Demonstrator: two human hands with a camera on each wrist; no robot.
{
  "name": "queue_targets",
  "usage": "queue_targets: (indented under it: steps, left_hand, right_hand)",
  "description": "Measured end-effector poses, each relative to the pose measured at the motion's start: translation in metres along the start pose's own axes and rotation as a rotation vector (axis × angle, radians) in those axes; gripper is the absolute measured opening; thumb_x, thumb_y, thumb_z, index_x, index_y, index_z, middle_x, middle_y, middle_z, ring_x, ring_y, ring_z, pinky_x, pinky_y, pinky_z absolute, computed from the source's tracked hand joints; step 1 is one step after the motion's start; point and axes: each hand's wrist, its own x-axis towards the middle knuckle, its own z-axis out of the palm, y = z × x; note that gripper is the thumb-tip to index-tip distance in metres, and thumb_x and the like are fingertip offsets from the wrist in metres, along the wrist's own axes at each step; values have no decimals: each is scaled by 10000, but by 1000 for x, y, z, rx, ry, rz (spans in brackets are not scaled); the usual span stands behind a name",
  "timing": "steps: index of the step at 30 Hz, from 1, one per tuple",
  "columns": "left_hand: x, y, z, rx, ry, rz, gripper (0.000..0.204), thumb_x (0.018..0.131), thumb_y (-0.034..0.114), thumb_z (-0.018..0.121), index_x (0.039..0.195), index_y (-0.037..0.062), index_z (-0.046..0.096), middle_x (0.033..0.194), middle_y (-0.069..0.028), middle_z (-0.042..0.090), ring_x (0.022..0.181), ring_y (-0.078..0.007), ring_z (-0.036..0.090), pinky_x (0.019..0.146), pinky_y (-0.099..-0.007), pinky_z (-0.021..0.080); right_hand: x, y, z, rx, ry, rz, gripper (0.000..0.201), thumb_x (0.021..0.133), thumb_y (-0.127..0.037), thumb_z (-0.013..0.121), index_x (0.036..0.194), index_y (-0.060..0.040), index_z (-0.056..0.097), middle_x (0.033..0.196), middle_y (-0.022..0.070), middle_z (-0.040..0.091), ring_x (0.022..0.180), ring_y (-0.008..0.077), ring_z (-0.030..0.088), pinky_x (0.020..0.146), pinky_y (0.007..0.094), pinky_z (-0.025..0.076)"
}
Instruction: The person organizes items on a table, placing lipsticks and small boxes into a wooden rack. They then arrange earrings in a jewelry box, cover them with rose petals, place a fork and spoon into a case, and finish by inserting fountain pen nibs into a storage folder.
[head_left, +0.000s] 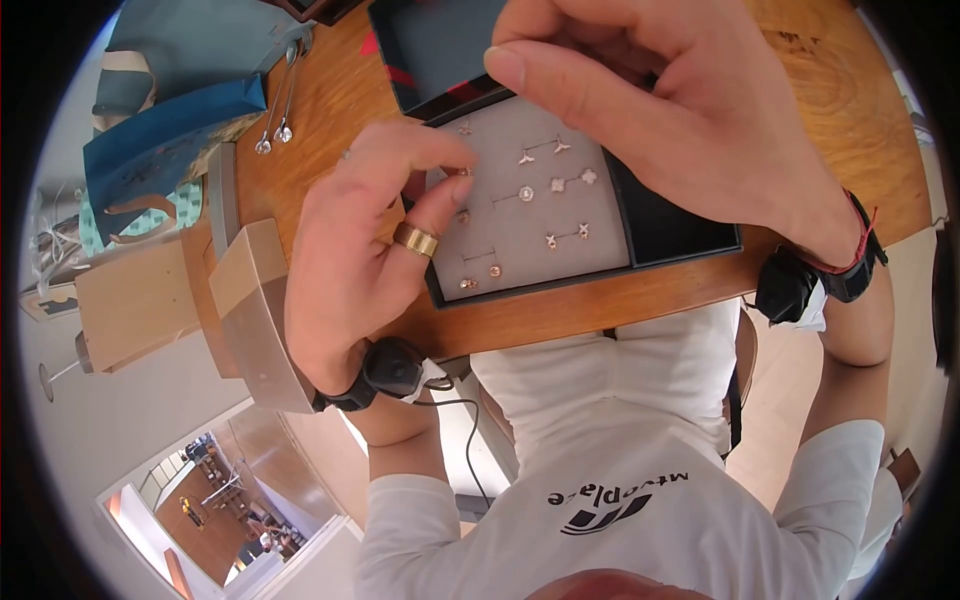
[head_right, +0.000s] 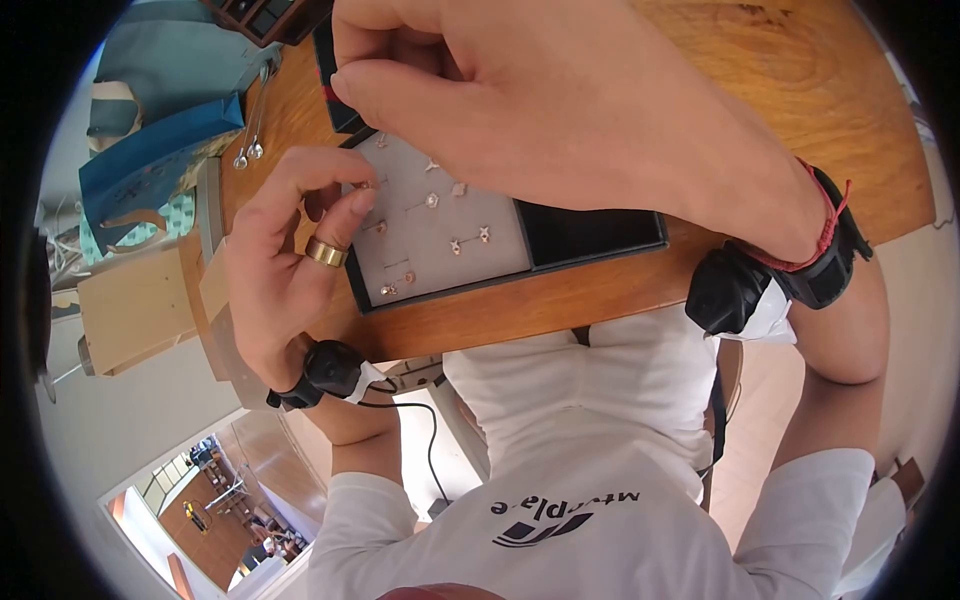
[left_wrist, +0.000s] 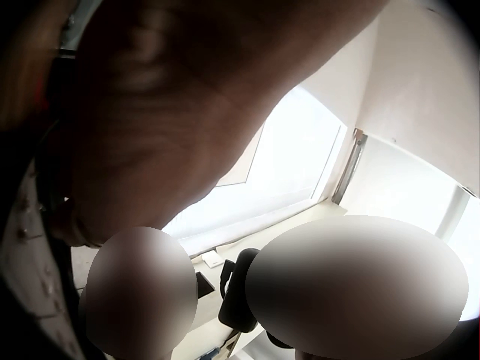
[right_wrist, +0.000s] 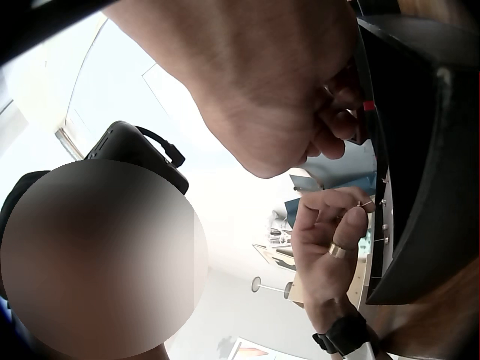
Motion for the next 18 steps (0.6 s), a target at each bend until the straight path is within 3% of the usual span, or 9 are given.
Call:
queue_targets:
  steps: [3, 8, 10, 12, 15, 18]
  left_hand:
    - [0, -11, 0, 26, -41, 120, 166, 949, -69, 725, 1096, 8, 732, 1034, -72, 701, 892, -154, 633, 798, -278, 501]
    - [2, -10, 1, 44, -73, 127, 173, 935, -67, 734, 1090, 9, 740, 1041, -90, 699, 908, -196, 656, 807, -295, 519]
    - [2, -10, 3, 57, -79, 144, 179, 929, -70, 735, 1089, 9, 741, 1042, -94, 698, 906, -201, 658, 808, -296, 520]
    - [3, -10, 7, 30, -24, 163, 174, 888, -25, 760, 1051, 32, 744, 982, -109, 723, 913, -325, 646, 812, -391, 532]
    - [4, -8, 5, 80, -76, 181, 184, 887, -68, 749, 1056, 3, 752, 1024, -109, 729, 957, -280, 666, 850, -352, 533]
    - [4, -5, 6, 65, -77, 158, 186, 875, -65, 753, 1049, 1, 759, 1013, -111, 739, 978, -310, 664, 865, -376, 535]
  right_hand:
    - [1, 0, -2, -5, 14, -24, 157, 1024, -131, 683, 949, 2, 646, 660, 70, 601, 555, 114, 528, 527, 290, 400]
    - [0, -1, 1, -27, 57, -45, 157, 1022, -127, 683, 943, 2, 639, 655, 71, 593, 550, 119, 520, 522, 293, 392]
    - [2, -2, -3, 30, -4, 4, 157, 1021, -125, 681, 940, 1, 635, 653, 71, 589, 547, 122, 517, 520, 294, 391]
    - [0, 1, -1, 6, 13, -30, 156, 1020, -124, 681, 939, 1, 635, 653, 70, 589, 546, 122, 516, 519, 294, 390]
    - [-1, 2, 1, -14, 31, -66, 153, 1019, -122, 680, 938, 0, 635, 654, 69, 588, 544, 122, 512, 518, 292, 387]
    - [-1, 5, 1, -11, 30, -73, 150, 1017, -120, 681, 938, -1, 636, 655, 68, 588, 543, 123, 509, 518, 291, 385]
